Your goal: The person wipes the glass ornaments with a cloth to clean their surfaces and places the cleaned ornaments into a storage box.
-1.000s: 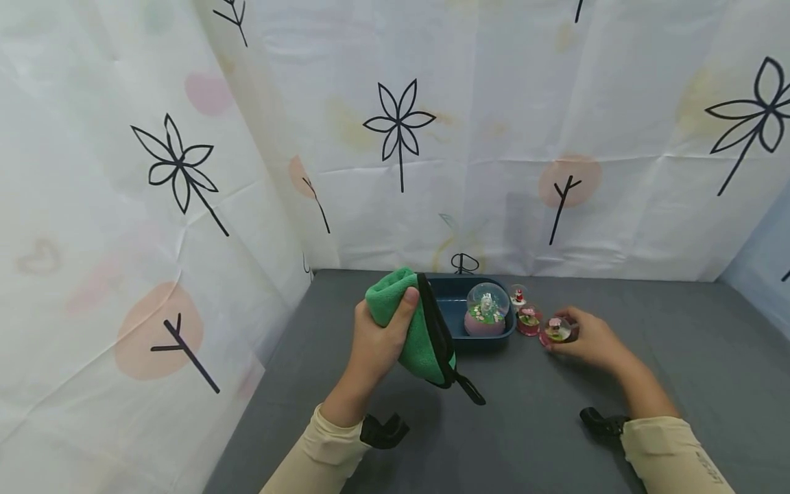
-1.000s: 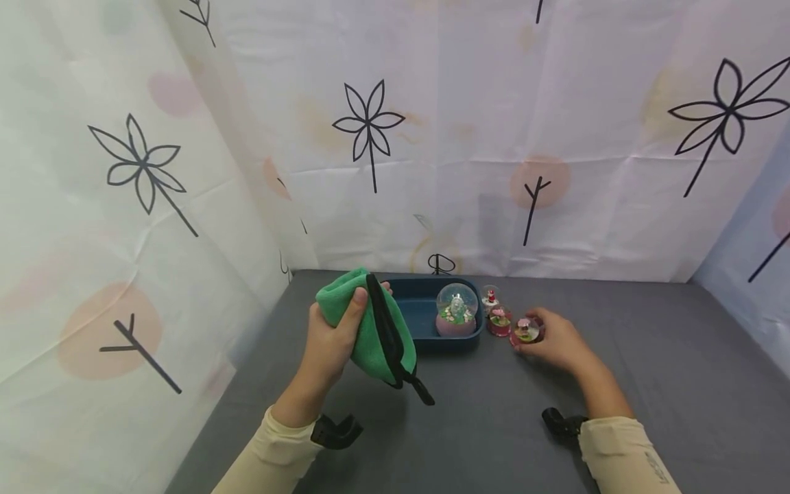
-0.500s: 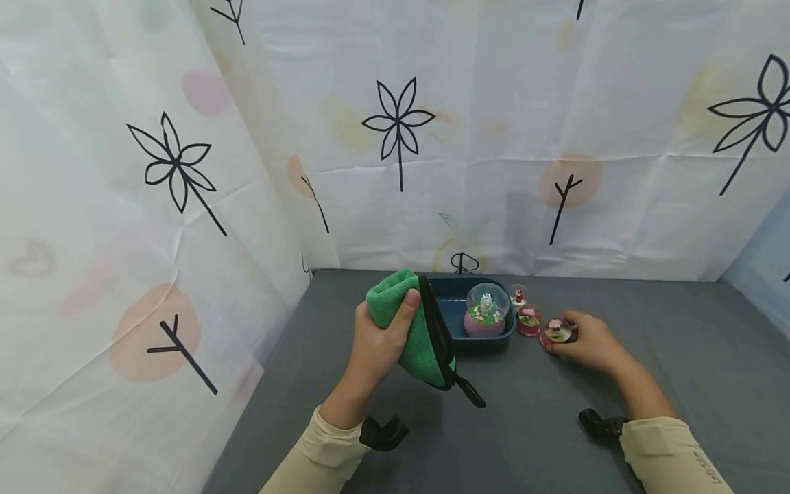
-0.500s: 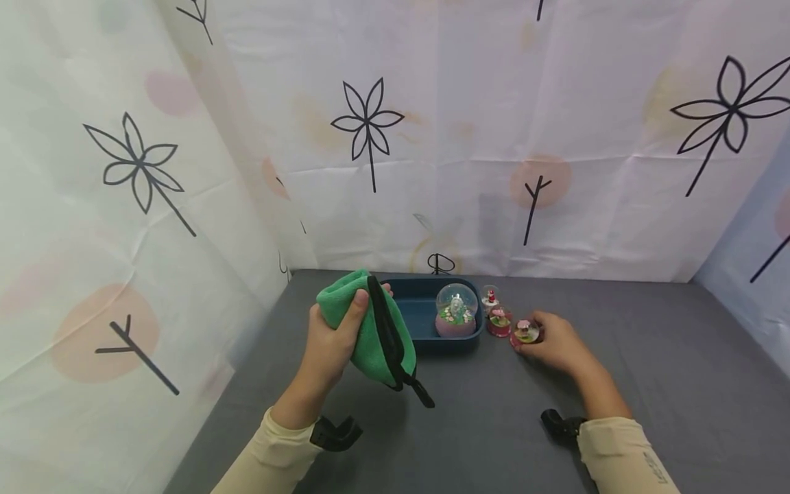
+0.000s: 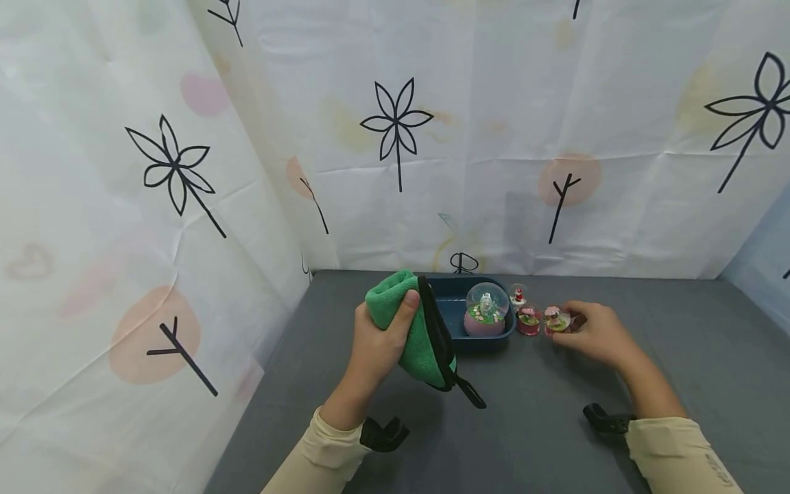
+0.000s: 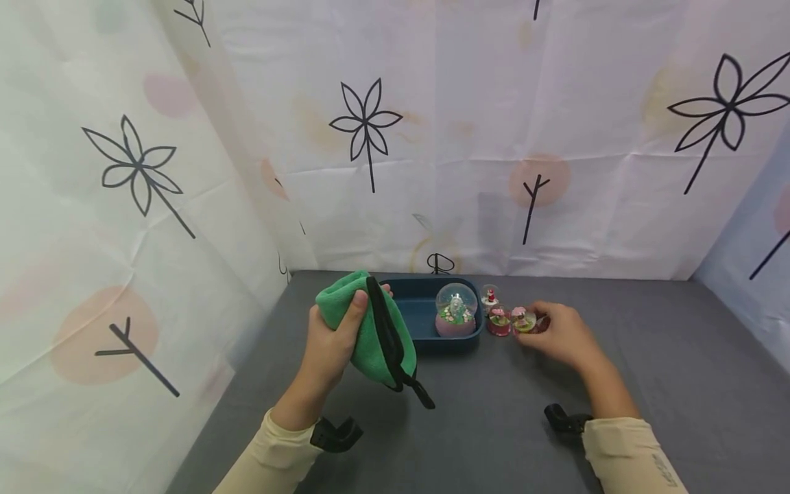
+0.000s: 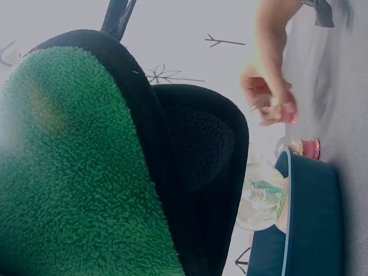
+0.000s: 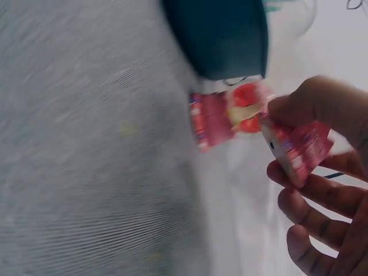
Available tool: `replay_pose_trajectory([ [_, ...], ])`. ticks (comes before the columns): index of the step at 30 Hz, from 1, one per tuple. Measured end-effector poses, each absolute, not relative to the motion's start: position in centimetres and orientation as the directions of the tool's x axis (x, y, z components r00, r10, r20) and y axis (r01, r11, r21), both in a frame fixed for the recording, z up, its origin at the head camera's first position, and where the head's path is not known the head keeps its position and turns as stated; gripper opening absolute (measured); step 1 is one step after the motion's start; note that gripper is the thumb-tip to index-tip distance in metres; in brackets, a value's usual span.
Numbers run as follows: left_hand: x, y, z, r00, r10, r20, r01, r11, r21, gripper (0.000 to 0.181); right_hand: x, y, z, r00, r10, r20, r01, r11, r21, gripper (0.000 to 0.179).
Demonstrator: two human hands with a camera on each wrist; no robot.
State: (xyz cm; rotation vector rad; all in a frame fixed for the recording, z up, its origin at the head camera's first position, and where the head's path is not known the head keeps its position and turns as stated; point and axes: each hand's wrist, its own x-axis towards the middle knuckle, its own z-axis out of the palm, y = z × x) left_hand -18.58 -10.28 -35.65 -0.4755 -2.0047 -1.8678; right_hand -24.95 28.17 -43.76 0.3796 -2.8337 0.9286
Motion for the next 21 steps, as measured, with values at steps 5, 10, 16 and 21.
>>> replay_pose_trajectory([
  [5, -18.5, -10.3, -35.7, -0.878, 0.007, 0.479, 0.478, 0.073, 0.875, 0.026, -24.2, 27.5, -42.1, -0.942, -0.171, 0.287, -0.306, 0.788, -0.535, 0.050],
  [10, -18.4, -10.3, -35.8, -0.879, 0.003, 0.476, 0.475, 0.066, 0.877, 0.025, -23.3, 26.8, -41.0, -0.895, -0.165, 0.415, -0.387, 0.751, -0.535, 0.041],
  [16, -18.5, -10.0, -35.5, -0.875, 0.022, 0.483, 0.484, 0.048, 0.874, 0.022, -22.4, 25.5, -39.6, -0.796, -0.273, 0.540, -0.570, 0.638, -0.518, 0.039],
  [21, -18.4, -9.8, -35.7, -0.880, 0.026, 0.474, 0.475, 0.053, 0.878, 0.024, -21.6, 23.8, -37.9, -0.722, -0.371, 0.584, -0.686, 0.493, -0.535, 0.046],
])
